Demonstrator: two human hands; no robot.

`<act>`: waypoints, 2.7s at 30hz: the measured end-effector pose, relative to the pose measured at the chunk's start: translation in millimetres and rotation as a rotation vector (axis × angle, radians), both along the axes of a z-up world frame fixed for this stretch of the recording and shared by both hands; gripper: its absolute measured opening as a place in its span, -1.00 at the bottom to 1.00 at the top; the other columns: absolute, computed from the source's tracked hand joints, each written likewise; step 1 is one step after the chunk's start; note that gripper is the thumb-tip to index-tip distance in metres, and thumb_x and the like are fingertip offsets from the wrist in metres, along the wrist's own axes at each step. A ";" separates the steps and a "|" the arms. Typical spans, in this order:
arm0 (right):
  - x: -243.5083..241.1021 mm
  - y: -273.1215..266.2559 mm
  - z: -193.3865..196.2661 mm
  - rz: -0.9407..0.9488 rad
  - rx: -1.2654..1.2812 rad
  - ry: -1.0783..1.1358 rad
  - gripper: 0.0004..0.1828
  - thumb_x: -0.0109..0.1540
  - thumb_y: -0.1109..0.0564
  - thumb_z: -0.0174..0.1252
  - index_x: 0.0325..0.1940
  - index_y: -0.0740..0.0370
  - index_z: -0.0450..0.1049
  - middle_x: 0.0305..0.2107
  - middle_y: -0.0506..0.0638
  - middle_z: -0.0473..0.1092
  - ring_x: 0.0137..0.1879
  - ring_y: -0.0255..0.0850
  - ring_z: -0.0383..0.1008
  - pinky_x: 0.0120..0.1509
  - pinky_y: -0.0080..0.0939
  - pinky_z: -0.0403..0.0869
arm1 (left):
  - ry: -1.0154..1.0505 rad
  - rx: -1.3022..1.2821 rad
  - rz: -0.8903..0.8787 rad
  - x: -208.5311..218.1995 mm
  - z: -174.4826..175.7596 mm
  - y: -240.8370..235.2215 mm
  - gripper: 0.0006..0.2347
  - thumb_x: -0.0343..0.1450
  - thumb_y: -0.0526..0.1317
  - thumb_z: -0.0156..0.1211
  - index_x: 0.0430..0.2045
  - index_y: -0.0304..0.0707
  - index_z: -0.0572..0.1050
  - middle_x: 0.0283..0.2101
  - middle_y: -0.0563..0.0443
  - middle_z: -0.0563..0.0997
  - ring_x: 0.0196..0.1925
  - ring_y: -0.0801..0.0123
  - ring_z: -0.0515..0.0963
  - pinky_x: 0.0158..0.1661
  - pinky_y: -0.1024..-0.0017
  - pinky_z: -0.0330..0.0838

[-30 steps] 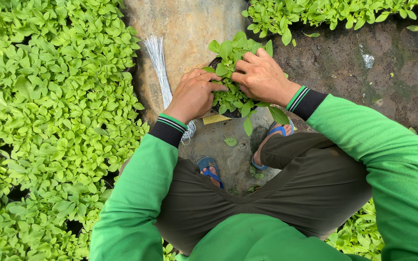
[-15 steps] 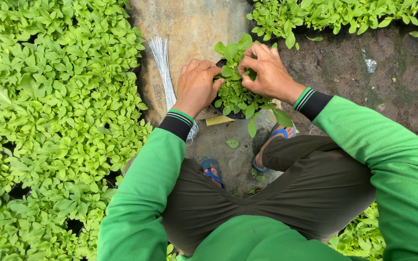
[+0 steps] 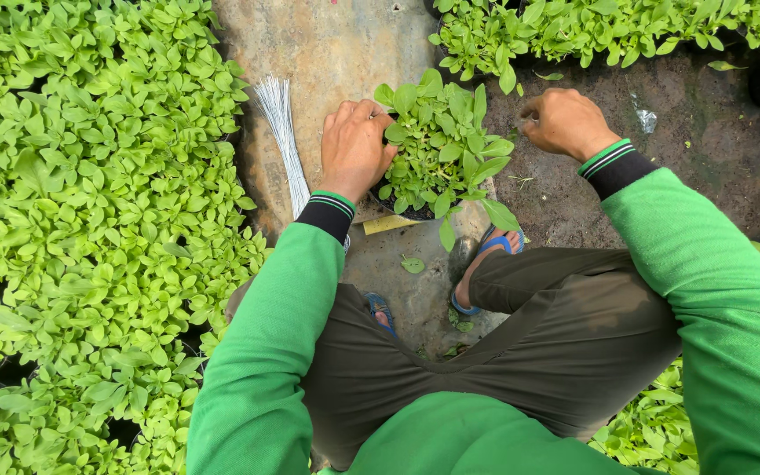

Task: The person sits between rows of potted plants and ties a white string around the base of a plant to secure it. They then pick up a small plant, place it on a wooden block, and continue to tie the string around it.

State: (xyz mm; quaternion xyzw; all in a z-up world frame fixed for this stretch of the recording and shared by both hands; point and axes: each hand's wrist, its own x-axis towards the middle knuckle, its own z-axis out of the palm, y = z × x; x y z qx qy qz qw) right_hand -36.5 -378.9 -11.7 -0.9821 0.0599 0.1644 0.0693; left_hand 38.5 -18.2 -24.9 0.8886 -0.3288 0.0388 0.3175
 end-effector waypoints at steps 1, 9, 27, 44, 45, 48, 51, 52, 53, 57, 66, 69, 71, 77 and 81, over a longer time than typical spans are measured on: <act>-2.2 -4.5 -9.5 0.024 0.017 0.028 -0.65 0.24 0.04 0.19 0.06 0.18 0.64 -0.16 0.26 0.58 -0.03 0.18 0.58 0.20 0.12 0.48 | 0.014 0.000 0.003 0.5 -0.3 -0.4 -0.73 0.17 -0.23 0.46 -0.26 -0.16 0.68 -0.09 0.03 0.59 0.06 0.11 0.47 0.04 0.16 0.30; 5.4 14.3 -74.5 -0.551 1.359 0.163 -0.47 0.38 -0.06 -0.03 0.31 0.34 0.38 0.19 0.27 0.41 0.16 0.10 0.53 0.34 0.17 0.54 | 0.088 -0.043 0.252 -6.3 8.9 15.0 -0.73 0.34 -0.11 0.34 -0.15 -0.22 0.63 -0.01 -0.11 0.57 0.05 -0.04 0.53 0.00 0.07 0.41; -47.1 82.5 -13.9 -0.702 1.650 0.175 -0.19 0.39 -0.40 -0.37 0.55 0.15 -0.06 0.23 0.26 0.35 0.24 0.02 0.53 0.29 0.13 0.56 | 0.981 -0.234 0.320 3.3 -45.8 13.3 -0.26 0.48 0.33 -0.10 0.23 -0.48 0.39 0.25 -0.35 0.49 0.34 0.07 0.45 0.30 0.28 0.24; -83.1 49.1 -44.0 0.764 0.144 -0.159 -0.73 0.17 0.15 0.11 -0.06 0.17 0.52 -0.23 0.03 0.49 -0.06 0.01 0.52 -0.03 0.04 0.51 | 0.691 0.678 -0.786 -105.1 8.5 -12.8 -0.66 0.53 0.04 0.04 -0.36 -0.10 0.73 -0.28 -0.07 0.74 -0.23 0.10 0.70 -0.11 0.19 0.50; -81.1 54.9 -41.5 0.836 0.111 -0.159 -0.81 0.20 0.12 0.12 -0.14 0.15 0.53 -0.34 0.00 0.49 -0.07 -0.01 0.52 -0.03 0.04 0.50 | 0.609 0.775 -0.816 -122.3 -1.0 -16.4 -0.67 0.53 0.05 0.07 -0.29 -0.16 0.69 -0.20 -0.12 0.70 -0.16 0.03 0.64 -0.09 0.12 0.47; -75.0 64.1 -27.0 0.950 0.198 -0.281 -0.90 0.18 0.10 0.19 -0.32 0.17 0.46 -0.35 0.02 0.43 -0.14 -0.03 0.49 -0.01 0.01 0.50 | 0.276 0.435 -0.650 -143.6 -20.3 -14.8 -0.66 0.39 -0.11 0.14 -0.07 -0.36 0.55 -0.09 -0.22 0.63 -0.16 -0.06 0.63 -0.20 0.10 0.51; -73.3 66.6 -10.6 0.893 0.304 -0.404 -0.82 0.07 0.16 0.24 -0.27 0.19 0.46 -0.33 0.00 0.43 -0.17 -0.03 0.47 -0.09 -0.03 0.49 | 0.211 0.263 -0.375 -139.2 -13.4 -13.4 -0.71 0.48 -0.18 0.10 0.06 -0.27 0.48 -0.09 -0.17 0.63 -0.15 0.00 0.66 -0.18 0.13 0.54; -73.4 66.7 -6.6 0.877 0.301 -0.448 -0.78 0.05 0.18 0.25 -0.24 0.21 0.46 -0.32 0.01 0.42 -0.17 -0.03 0.47 -0.09 -0.04 0.49 | 0.245 0.287 -0.295 -135.5 -5.1 -12.5 -0.76 0.55 -0.18 0.06 0.09 -0.18 0.47 -0.09 -0.13 0.63 -0.14 0.03 0.66 -0.13 0.13 0.54; -73.3 66.3 -3.3 0.861 0.298 -0.492 -0.74 0.03 0.19 0.26 -0.22 0.22 0.46 -0.31 0.01 0.41 -0.16 -0.03 0.47 -0.09 -0.06 0.49 | 0.223 0.195 -0.261 -131.5 4.8 -12.7 -0.72 0.53 -0.22 0.06 0.13 -0.21 0.44 -0.07 -0.14 0.62 -0.14 0.01 0.66 -0.15 0.14 0.54; -80.0 74.4 -0.1 0.840 0.258 -0.531 -0.69 0.05 0.20 0.29 -0.14 0.25 0.47 -0.25 0.01 0.40 -0.16 -0.06 0.47 -0.13 -0.09 0.49 | 0.212 -0.021 -0.175 -133.7 43.3 -15.4 -0.60 0.46 -0.31 0.05 0.25 -0.28 0.37 0.01 -0.19 0.60 -0.15 -0.03 0.65 -0.18 0.15 0.54; -82.2 84.2 -9.5 0.784 0.172 -0.513 -0.66 -0.04 0.17 0.30 -0.20 0.19 0.46 -0.26 0.01 0.40 -0.15 -0.04 0.50 -0.08 -0.04 0.53 | 0.134 0.010 -0.156 -160.1 40.7 -16.6 -0.50 0.40 -0.30 0.11 0.28 -0.49 0.30 0.05 -0.35 0.54 0.03 -0.12 0.55 0.03 0.11 0.45; -76.6 85.8 -12.1 0.743 0.166 -0.420 -0.75 -0.02 0.15 0.28 -0.28 0.19 0.48 -0.32 0.00 0.40 -0.20 -0.02 0.52 -0.18 -0.02 0.52 | 0.023 0.036 -0.161 -169.0 28.4 -14.7 -0.52 0.38 -0.29 0.13 0.20 -0.58 0.31 0.04 -0.41 0.54 0.06 -0.15 0.53 0.07 0.11 0.43; -72.8 89.4 -12.2 0.749 0.063 -0.341 -0.87 0.00 0.14 0.26 -0.40 0.17 0.49 -0.36 0.00 0.41 -0.21 -0.03 0.53 -0.16 -0.02 0.53 | -0.017 0.076 -0.165 -174.2 21.4 -13.7 -0.55 0.39 -0.28 0.13 0.16 -0.61 0.33 0.00 -0.42 0.54 0.08 -0.16 0.52 0.09 0.11 0.43; -70.1 103.1 -3.5 0.763 -0.082 -0.381 -0.92 -0.02 0.14 0.22 -0.50 0.19 0.51 -0.32 0.05 0.44 -0.24 -0.07 0.56 -0.24 -0.08 0.53 | -0.018 0.136 -0.167 -177.7 8.7 -17.7 -0.55 0.34 -0.27 0.14 0.09 -0.65 0.37 -0.13 -0.40 0.54 0.00 -0.15 0.52 0.03 0.14 0.44; -70.1 108.7 1.4 0.768 -0.166 -0.403 -0.85 -0.02 0.13 0.22 -0.39 0.18 0.56 -0.35 0.02 0.42 -0.22 -0.10 0.56 -0.20 -0.09 0.54 | -0.030 0.204 -0.175 -178.2 5.7 -16.6 -0.63 0.37 -0.29 0.11 0.02 -0.59 0.40 -0.16 -0.36 0.53 -0.01 -0.09 0.52 0.04 0.17 0.45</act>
